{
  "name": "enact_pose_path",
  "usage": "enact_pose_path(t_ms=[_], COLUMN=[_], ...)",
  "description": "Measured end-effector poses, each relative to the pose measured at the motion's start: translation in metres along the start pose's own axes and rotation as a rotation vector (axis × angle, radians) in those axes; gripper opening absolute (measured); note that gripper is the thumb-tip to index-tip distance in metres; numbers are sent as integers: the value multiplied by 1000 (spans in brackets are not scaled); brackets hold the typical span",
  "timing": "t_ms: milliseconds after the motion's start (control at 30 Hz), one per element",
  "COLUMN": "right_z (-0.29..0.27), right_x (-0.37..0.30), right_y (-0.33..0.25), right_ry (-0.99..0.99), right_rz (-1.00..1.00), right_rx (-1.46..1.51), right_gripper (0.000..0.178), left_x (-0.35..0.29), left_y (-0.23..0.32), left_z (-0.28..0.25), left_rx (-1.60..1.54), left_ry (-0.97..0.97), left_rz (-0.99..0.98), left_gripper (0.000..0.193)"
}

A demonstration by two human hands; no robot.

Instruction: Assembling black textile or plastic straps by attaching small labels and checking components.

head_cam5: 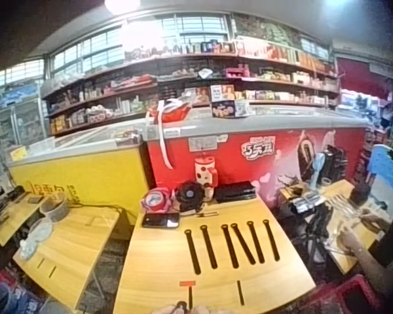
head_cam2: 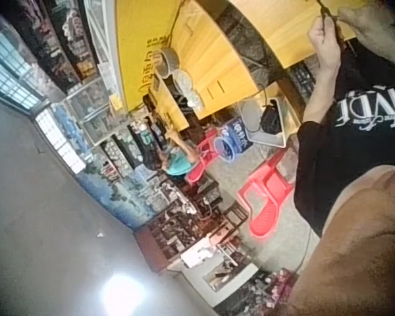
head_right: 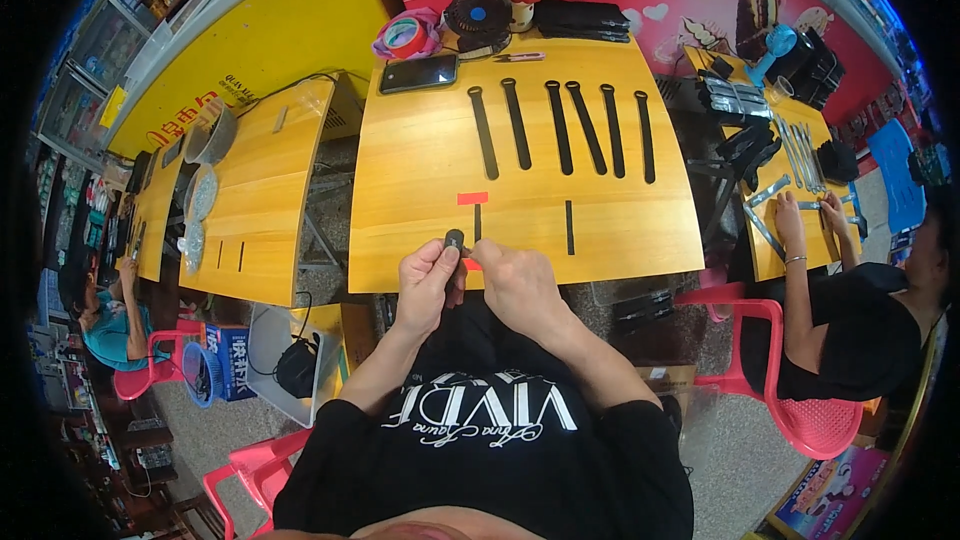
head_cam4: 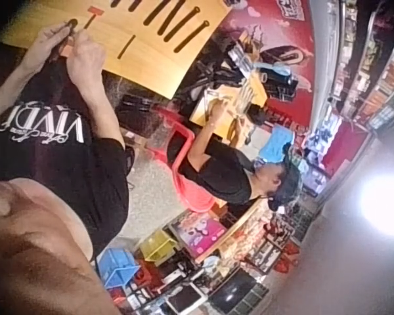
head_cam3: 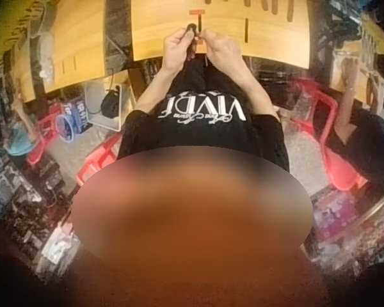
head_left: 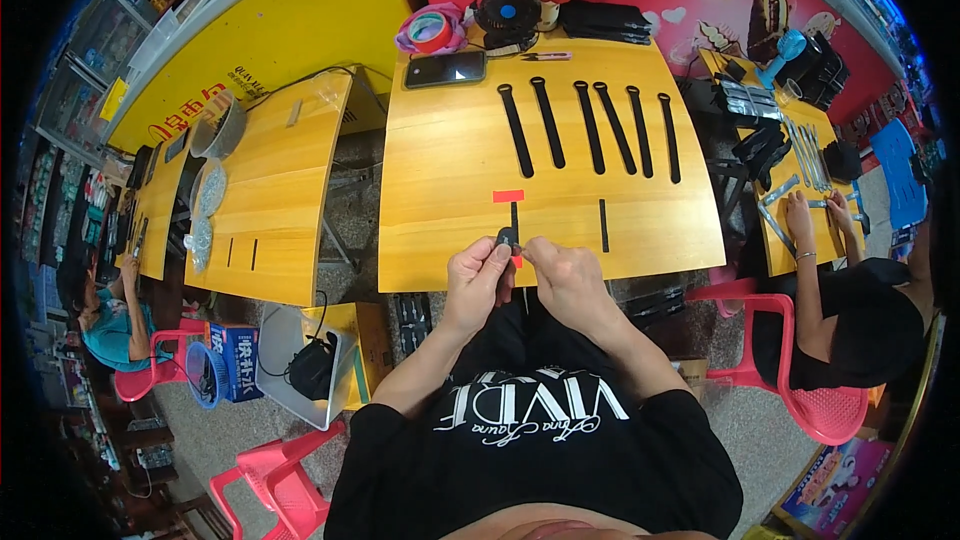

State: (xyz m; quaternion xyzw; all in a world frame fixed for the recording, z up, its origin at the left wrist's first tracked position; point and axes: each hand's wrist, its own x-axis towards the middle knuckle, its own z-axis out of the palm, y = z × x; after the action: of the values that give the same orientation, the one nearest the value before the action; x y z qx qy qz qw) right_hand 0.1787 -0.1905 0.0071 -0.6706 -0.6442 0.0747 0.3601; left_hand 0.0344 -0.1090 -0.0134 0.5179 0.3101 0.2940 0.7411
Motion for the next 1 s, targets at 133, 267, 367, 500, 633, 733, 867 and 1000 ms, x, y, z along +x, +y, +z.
enact_pose_path(t_ms=[133, 267, 367, 500, 633, 733, 867, 1000], right_z=[3, -5, -6, -4, -9, -7, -6, 2], right_x=[-1, 5, 8, 4, 2, 2, 4, -14], right_y=[15, 19, 22, 16, 16, 22, 26, 24], right_ry=[10, -13, -9, -109, -273, -269, -275, -392], right_rz=[-133, -180, -293, 75, 221, -47, -92, 258], right_rx=[81, -4, 63, 675, 686, 503, 561, 1040], right_gripper=[7, 11, 15, 26, 35, 34, 36, 40], left_x=[-2, 0, -2, -6, -1, 4, 3, -9], left_y=[3, 13, 14, 8, 16, 28, 46, 62], left_z=[-7, -17, -18, -10, -24, -36, -25, -22], left_rx=[152, 219, 234, 338, 433, 652, 869, 1047], left_ry=[-71, -165, -209, -150, -228, -404, -365, -391], left_rz=[98, -46, -64, 217, 209, 62, 174, 325], left_gripper=[21, 21, 19, 20, 23, 22, 19, 18])
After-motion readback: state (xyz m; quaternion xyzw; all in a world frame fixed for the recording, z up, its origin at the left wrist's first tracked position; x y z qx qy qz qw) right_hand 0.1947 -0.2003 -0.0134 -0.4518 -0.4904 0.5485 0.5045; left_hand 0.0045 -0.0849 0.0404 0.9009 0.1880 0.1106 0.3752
